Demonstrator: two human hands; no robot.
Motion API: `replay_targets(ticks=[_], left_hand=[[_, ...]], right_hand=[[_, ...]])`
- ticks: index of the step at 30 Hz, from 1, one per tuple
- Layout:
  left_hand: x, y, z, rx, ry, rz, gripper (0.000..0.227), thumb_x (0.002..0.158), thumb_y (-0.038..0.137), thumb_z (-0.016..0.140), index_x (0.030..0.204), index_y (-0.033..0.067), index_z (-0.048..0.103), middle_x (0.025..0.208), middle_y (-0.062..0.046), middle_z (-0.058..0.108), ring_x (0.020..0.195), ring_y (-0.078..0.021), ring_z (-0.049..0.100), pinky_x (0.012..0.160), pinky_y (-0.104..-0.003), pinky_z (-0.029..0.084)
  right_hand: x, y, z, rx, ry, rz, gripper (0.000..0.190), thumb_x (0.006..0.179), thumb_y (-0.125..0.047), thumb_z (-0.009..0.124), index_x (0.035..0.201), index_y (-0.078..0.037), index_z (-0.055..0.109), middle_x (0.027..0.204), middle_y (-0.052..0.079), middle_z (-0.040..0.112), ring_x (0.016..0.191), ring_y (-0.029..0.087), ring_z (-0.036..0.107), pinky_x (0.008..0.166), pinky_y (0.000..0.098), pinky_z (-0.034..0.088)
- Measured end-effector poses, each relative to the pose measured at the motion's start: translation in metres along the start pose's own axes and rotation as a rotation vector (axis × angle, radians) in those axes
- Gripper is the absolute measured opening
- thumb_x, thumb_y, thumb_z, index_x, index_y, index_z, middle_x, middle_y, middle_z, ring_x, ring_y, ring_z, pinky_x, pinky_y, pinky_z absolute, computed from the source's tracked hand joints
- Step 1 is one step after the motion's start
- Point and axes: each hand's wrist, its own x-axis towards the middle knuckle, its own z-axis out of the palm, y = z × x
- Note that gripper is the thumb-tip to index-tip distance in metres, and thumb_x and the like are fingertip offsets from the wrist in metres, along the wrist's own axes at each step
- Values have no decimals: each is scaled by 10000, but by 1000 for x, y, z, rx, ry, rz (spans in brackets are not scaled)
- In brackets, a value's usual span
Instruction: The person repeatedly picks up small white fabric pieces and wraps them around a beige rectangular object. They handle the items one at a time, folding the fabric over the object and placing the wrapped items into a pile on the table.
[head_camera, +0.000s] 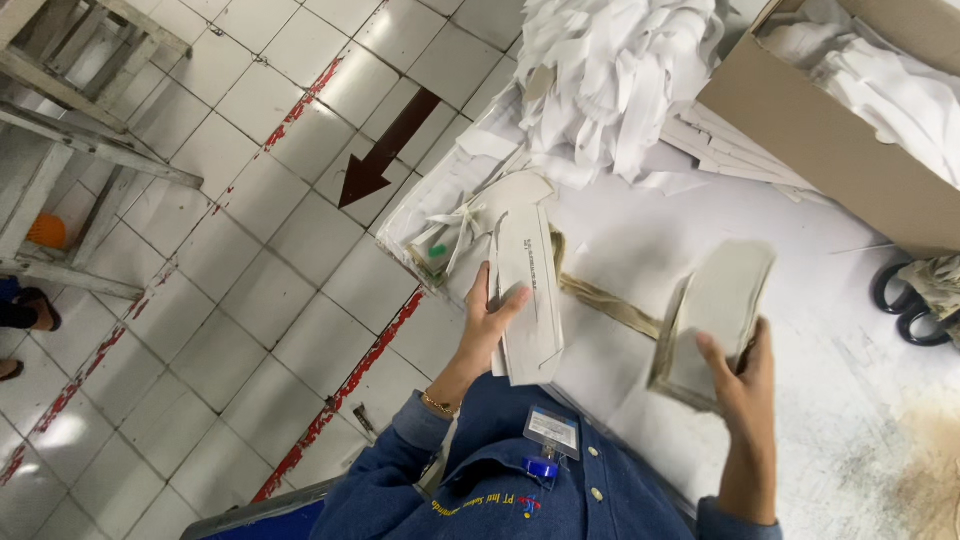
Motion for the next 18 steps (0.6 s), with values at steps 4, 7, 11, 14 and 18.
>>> replay_targets(ticks=[4,7,11,14,18], left_hand=[[2,8,-2,101,-51,-17,1135,860,400,852,1630,-67,162,1644,-361,124,1534,-508,64,1259,-541,71],[10,-9,-13,-53,-147,140,749,858,171,858,1498,40,491,1282,-100,655,1089,-109,574,1009,-340,520],[26,-1,-44,6,-142,237,537,887,172,815,1363,51,598,1153,-130,733,1014,-142,675,933,-337,563],[37,12,-69,26,-143,286,548,912,104,768,1413,46,553,1186,-113,715,1029,-133,682,940,-322,562],[100,11,-100,183,-208,443,515,919,142,760,1394,52,579,1239,-137,669,1075,-222,696,907,-381,566]], right_hand=[[-9,-86,24,-829,47,-106,598,967,-311,772,1436,18,601,1040,340,748,982,500,732,809,581,581],[-11,-60,70,-1181,-33,-454,699,872,-270,720,1514,-85,517,1389,301,649,1029,466,731,690,528,628],[-15,-62,106,-1290,-257,-500,834,883,-523,669,1526,-29,473,1531,249,498,1137,350,674,734,429,646],[-9,-69,93,-1136,-429,-302,784,923,-499,640,1553,-76,444,1590,183,416,1187,332,650,830,489,650],[-8,-43,78,-983,-453,-280,768,865,-419,711,1537,-150,455,1593,132,358,1214,322,620,955,443,625]])
